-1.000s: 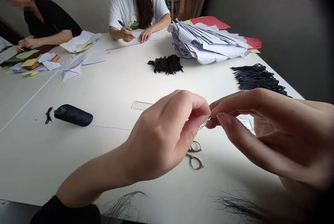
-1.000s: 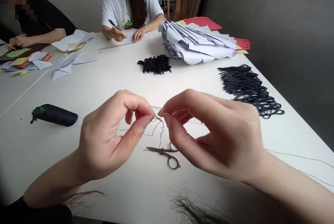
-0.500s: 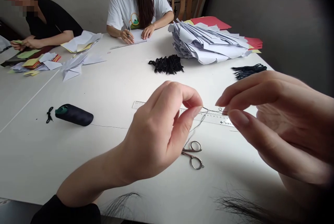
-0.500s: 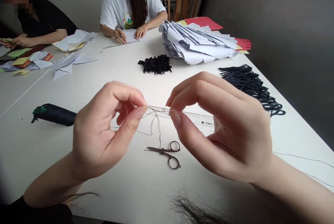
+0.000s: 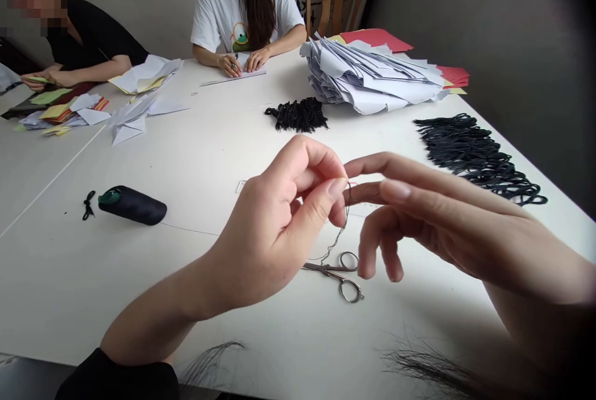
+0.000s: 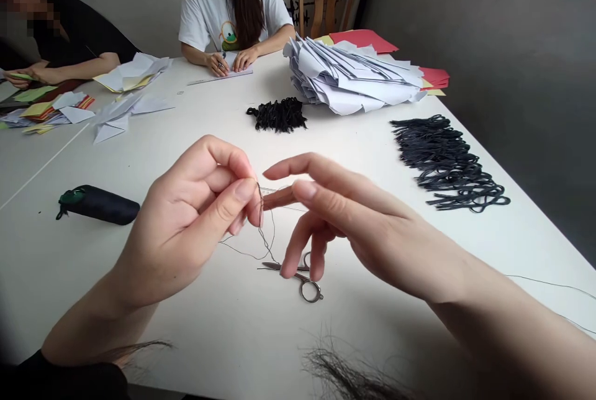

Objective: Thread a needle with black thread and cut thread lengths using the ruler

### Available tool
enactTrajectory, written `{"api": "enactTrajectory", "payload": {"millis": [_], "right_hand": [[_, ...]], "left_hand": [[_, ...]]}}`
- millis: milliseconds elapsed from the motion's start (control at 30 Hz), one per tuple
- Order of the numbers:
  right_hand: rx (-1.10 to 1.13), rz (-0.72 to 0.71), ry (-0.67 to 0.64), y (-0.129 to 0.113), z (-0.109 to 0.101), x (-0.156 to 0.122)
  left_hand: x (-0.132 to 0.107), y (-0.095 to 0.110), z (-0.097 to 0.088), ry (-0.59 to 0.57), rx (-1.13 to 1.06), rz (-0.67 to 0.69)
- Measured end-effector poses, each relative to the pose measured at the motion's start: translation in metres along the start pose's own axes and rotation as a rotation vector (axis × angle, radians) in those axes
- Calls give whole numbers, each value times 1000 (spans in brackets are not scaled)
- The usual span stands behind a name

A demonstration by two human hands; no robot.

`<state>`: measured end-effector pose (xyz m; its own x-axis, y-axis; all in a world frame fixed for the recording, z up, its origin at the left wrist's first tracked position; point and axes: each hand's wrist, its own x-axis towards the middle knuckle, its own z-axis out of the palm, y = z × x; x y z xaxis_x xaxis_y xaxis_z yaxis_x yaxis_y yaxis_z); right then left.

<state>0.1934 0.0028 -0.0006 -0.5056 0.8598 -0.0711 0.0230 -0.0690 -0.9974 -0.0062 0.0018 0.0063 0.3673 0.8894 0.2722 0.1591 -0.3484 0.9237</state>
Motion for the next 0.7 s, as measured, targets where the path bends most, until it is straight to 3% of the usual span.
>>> {"api": "enactTrajectory", "payload": {"millis": [67,133,300,367,533,700], "right_hand": [[-76,32,-102,4,-5,5],[-236,14,-119,10,-11,12],[-840,-179,92,30,-25,30],[-1005,-207,92,37,-30,34],[-1142,-272,-210,49,-23,38],[-1407,-612,-452,71,12,39]], "left_hand": [[2,-1,-4,1,15,4],[5,-3,-8,4,27,25],[12,-7,-18,63,75,100],[17,-12,-24,109,150,105],[35,-38,-39,178,435,105],[40,-54,-44,-16,980,-162]]}}
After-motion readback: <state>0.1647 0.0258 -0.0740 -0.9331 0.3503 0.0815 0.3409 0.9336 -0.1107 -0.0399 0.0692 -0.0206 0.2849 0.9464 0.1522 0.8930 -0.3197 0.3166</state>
